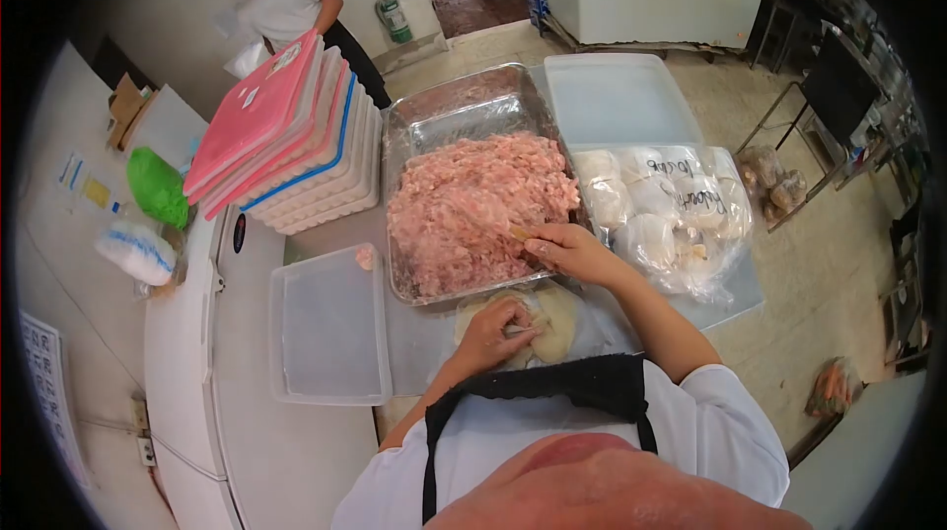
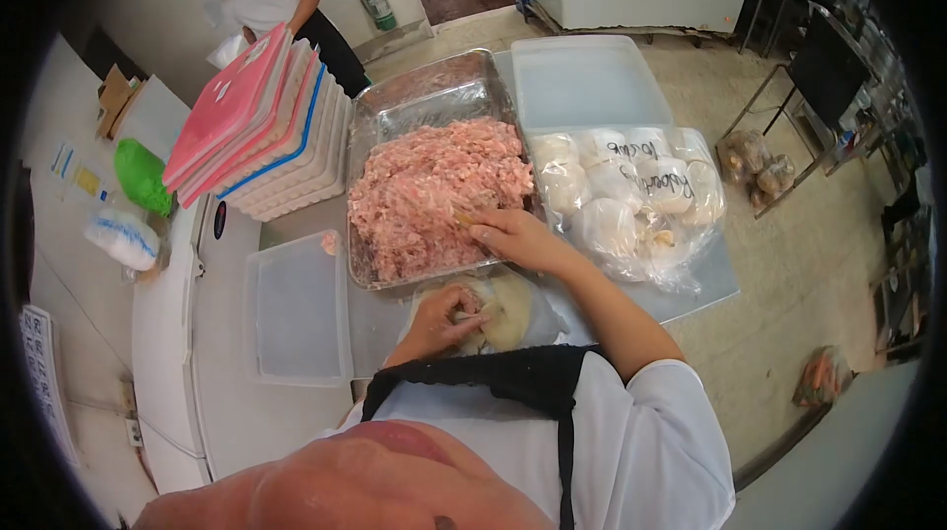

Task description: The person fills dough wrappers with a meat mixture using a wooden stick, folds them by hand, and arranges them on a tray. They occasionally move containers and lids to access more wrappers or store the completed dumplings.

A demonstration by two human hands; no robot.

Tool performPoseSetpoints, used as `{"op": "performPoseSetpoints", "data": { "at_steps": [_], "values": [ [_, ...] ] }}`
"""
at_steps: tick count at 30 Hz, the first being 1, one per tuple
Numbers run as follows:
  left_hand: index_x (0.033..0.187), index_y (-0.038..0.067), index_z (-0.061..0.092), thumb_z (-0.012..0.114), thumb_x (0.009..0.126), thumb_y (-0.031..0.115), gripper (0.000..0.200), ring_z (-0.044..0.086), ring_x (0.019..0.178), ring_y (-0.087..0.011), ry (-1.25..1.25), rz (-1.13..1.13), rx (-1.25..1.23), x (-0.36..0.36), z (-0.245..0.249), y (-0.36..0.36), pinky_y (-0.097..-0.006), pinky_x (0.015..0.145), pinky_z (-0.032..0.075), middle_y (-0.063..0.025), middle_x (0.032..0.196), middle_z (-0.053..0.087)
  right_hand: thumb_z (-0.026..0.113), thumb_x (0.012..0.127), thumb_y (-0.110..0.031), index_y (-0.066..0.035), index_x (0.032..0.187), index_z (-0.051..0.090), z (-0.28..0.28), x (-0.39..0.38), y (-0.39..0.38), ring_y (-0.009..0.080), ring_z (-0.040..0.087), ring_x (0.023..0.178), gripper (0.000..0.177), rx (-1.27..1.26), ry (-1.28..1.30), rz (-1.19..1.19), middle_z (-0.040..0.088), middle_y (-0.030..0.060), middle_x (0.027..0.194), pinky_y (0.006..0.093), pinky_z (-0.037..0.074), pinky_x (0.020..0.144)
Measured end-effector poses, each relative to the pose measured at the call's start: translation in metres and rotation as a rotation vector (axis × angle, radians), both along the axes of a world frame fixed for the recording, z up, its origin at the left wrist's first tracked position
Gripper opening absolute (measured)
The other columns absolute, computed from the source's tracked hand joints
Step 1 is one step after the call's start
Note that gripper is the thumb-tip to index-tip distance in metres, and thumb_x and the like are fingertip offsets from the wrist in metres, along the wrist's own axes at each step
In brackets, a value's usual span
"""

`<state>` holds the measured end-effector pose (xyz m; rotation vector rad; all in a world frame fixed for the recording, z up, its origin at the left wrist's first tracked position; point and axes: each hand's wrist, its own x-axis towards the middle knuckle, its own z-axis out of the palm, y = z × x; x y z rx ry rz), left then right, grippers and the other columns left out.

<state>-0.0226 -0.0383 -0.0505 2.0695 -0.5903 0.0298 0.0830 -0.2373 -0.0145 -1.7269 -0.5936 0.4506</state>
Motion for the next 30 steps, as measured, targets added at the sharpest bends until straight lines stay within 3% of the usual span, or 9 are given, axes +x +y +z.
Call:
{"op": "performPoseSetpoints", "data": {
  "at_steps": [5,8,10,13,16,19,25,29,30],
  "values": [
    [0.075,0.004,0.047,0.067,0.081,0.012,0.023,0.054,0.071,-0.0232,0.027,0.050,-0.056,-0.002,-0.003,-0.003,-0.0321,0.063,0.043,-0.0092,0.079,0.055,0.053,0.093,-0.024,0.000,0.104,0.061,0.002,-0.001,0.000,0.0126,0.051,0.068,0.027,-0.025,-0.119,-0.024,0.056,0.0062,0.073,0.0294,0.044,0.064],
    [0.077,0.004,0.048,0.065,0.084,0.010,0.019,0.055,0.072,-0.0188,0.073,0.076,0.011,-0.002,0.002,0.005,-0.0308,0.064,0.044,-0.0080,0.079,0.057,0.055,0.094,-0.021,-0.003,0.099,0.063,0.003,-0.005,0.002,0.0056,0.045,0.065,0.021,0.027,-0.168,-0.060,0.051,-0.0024,0.071,0.0243,0.039,0.057],
    [0.079,0.004,0.053,0.065,0.085,0.008,0.014,0.057,0.075,-0.0140,0.153,0.059,-0.019,0.004,0.010,0.009,-0.0282,0.068,0.047,-0.0053,0.082,0.062,0.055,0.093,-0.021,-0.002,0.101,0.063,-0.003,-0.003,0.002,0.0058,0.046,0.066,0.021,0.032,-0.169,-0.059,0.052,-0.0016,0.073,0.0243,0.040,0.058],
    [0.089,0.002,0.062,0.061,0.088,0.008,0.006,0.059,0.081,-0.0118,0.205,0.053,-0.368,0.010,0.033,0.000,-0.0264,0.070,0.048,-0.0039,0.091,0.066,0.056,0.091,-0.021,-0.002,0.109,0.062,-0.008,-0.001,0.002,0.0130,0.054,0.073,0.027,0.008,-0.181,-0.050,0.060,0.0066,0.081,0.0287,0.044,0.067],
    [0.101,0.000,0.064,0.056,0.091,0.008,0.017,0.062,0.089,-0.0133,0.332,0.012,-0.339,0.016,0.058,0.007,-0.0259,0.082,0.048,-0.0070,0.096,0.067,0.056,0.090,-0.021,-0.001,0.112,0.061,-0.002,-0.003,0.001,0.0184,0.060,0.078,0.030,-0.026,-0.140,-0.057,0.064,0.0113,0.085,0.0317,0.047,0.073],
    [0.098,-0.002,0.067,0.052,0.093,0.011,0.020,0.062,0.087,-0.0124,0.366,0.028,-0.298,0.019,0.067,0.008,-0.0257,0.080,0.048,-0.0084,0.095,0.067,0.057,0.089,-0.021,-0.001,0.113,0.061,0.001,-0.005,0.002,0.0197,0.061,0.081,0.031,-0.047,-0.172,-0.069,0.065,0.0120,0.087,0.0324,0.047,0.075],
    [0.107,-0.001,0.065,0.050,0.094,0.016,0.026,0.062,0.091,-0.0151,0.358,-0.058,-0.287,0.035,0.035,0.031,-0.0278,0.086,0.047,-0.0080,0.098,0.067,0.056,0.090,-0.023,-0.002,0.117,0.059,0.000,-0.005,0.003,0.0190,0.062,0.084,0.034,-0.095,-0.222,-0.078,0.066,0.0137,0.093,0.0321,0.048,0.076],
    [0.117,-0.001,0.059,0.050,0.092,0.013,0.030,0.060,0.098,-0.0177,0.631,-0.066,-0.720,0.014,0.042,0.027,-0.0295,0.090,0.045,-0.0078,0.105,0.065,0.057,0.090,-0.024,-0.003,0.120,0.059,0.006,-0.007,0.002,0.0162,0.061,0.085,0.036,-0.116,-0.154,-0.076,0.067,0.0139,0.096,0.0311,0.047,0.076],
    [0.120,-0.002,0.056,0.050,0.092,0.012,0.032,0.059,0.100,-0.0183,0.674,-0.067,-0.765,0.008,0.045,0.026,-0.0298,0.091,0.044,-0.0080,0.108,0.065,0.057,0.091,-0.023,-0.005,0.121,0.059,0.003,-0.006,0.002,0.0126,0.056,0.078,0.035,-0.076,-0.160,-0.080,0.063,0.0088,0.089,0.0287,0.045,0.070]
  ]
}}
